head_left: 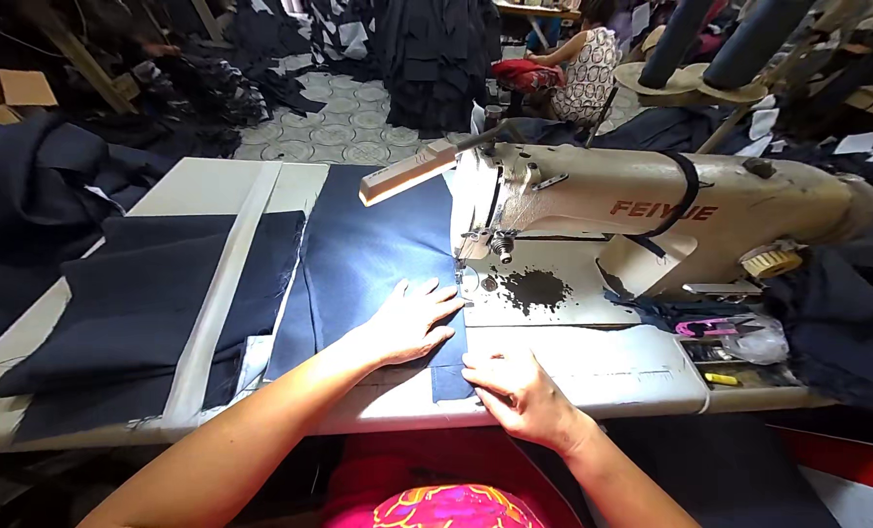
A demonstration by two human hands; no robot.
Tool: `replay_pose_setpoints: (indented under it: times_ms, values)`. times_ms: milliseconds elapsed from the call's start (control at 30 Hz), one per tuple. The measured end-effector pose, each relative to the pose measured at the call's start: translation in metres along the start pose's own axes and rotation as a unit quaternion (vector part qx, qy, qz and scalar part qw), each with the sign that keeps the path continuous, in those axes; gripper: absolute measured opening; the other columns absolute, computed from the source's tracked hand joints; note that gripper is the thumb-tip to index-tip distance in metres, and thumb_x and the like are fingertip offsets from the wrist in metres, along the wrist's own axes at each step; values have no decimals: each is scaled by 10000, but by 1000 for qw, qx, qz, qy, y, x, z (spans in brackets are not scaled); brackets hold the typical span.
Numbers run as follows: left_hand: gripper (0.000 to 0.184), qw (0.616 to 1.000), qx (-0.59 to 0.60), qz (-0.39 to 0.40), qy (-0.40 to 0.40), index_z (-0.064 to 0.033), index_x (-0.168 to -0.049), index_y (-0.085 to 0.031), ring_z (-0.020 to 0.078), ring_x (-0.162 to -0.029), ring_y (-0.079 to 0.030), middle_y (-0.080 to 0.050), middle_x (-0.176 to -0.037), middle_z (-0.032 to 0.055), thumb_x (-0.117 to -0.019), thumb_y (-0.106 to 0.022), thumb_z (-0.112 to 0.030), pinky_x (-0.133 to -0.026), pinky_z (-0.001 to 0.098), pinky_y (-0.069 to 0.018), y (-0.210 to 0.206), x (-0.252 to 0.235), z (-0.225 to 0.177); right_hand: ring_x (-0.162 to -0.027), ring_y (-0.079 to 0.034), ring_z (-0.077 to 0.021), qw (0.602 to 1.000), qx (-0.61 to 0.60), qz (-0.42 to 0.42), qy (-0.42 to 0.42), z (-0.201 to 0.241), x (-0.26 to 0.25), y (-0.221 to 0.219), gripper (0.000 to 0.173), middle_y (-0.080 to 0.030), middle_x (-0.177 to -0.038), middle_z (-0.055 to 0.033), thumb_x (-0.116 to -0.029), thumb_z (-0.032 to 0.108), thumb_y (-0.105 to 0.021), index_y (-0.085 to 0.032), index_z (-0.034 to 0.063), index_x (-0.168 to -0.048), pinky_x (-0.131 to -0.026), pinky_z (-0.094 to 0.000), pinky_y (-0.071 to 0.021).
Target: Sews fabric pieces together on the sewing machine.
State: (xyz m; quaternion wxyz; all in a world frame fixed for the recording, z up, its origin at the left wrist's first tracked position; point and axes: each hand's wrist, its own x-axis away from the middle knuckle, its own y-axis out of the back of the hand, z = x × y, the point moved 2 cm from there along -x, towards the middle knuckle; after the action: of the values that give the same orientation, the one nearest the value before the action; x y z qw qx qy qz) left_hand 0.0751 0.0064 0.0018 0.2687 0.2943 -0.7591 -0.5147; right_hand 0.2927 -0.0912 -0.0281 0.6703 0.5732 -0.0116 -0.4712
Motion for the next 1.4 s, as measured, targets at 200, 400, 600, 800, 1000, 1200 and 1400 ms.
replay_pose_setpoints:
  times_ms: [200,400,600,800,1000,1200,1400]
  values:
    - [450,997,18,-77,-13,-130,-1461,-581,304,-1453,-447,-534,-1528,99,-1080,-458,-338,-1180,574,-306,3,-1,-2,-1145,-679,-199,1000,-3,-5,1,-2,1,-2,302,-743,-1248,-6,-955,200,-560,-805,149,-1126,-989,-424,-506]
    - [198,930,122,-346,-17,-35,-1031,-797,212,-877,-723,-746,-894,107,-978,-621,-110,-827,413,-580,13,2,-14,-1144,-682,-203,1000,3,-8,5,-3,2,-3,301,-743,-1250,-7,-953,197,-559,-804,150,-1121,-960,-423,-520]
    - [115,860,220,-459,39,-51,-1005,-800,105,-788,-692,-732,-866,63,-933,-718,-83,-753,284,-576,25,-5,-34,-1145,-687,-211,1000,14,-15,10,-3,2,-5,302,-743,-1253,-8,-950,201,-562,-806,153,-1122,-976,-419,-524]
    - [134,779,262,-568,-44,-7,-1011,-788,55,-803,-677,-727,-899,60,-886,-740,-10,-750,201,-574,31,-18,-48,-1058,-690,-219,999,16,-30,30,-3,0,-5,289,-759,-1199,-23,-950,209,-561,-808,145,-1086,-925,-404,-523]
    - [129,736,175,-648,-88,-2,-1016,-785,42,-719,-637,-709,-859,71,-908,-740,-57,-656,162,-538,52,-22,-61,-1080,-692,-219,998,12,-44,33,-2,0,-5,275,-758,-1208,-32,-931,169,-590,-808,134,-1094,-956,-403,-519]
    - [292,755,175,-628,-71,-24,-1238,-720,55,-500,-477,-657,-721,55,-980,-691,-158,-472,206,-423,81,-26,-75,-1080,-692,-213,998,28,-39,40,-1,0,-5,279,-754,-1220,-27,-920,162,-596,-806,130,-1101,-953,-398,-518]
    - [311,788,131,-600,-44,-54,-1282,-711,185,-571,-611,-712,-771,117,-986,-671,-141,-552,361,-518,101,-39,-79,-1094,-691,-221,998,39,-30,34,2,1,-5,283,-748,-1237,-20,-919,151,-601,-805,137,-1115,-969,-404,-523]
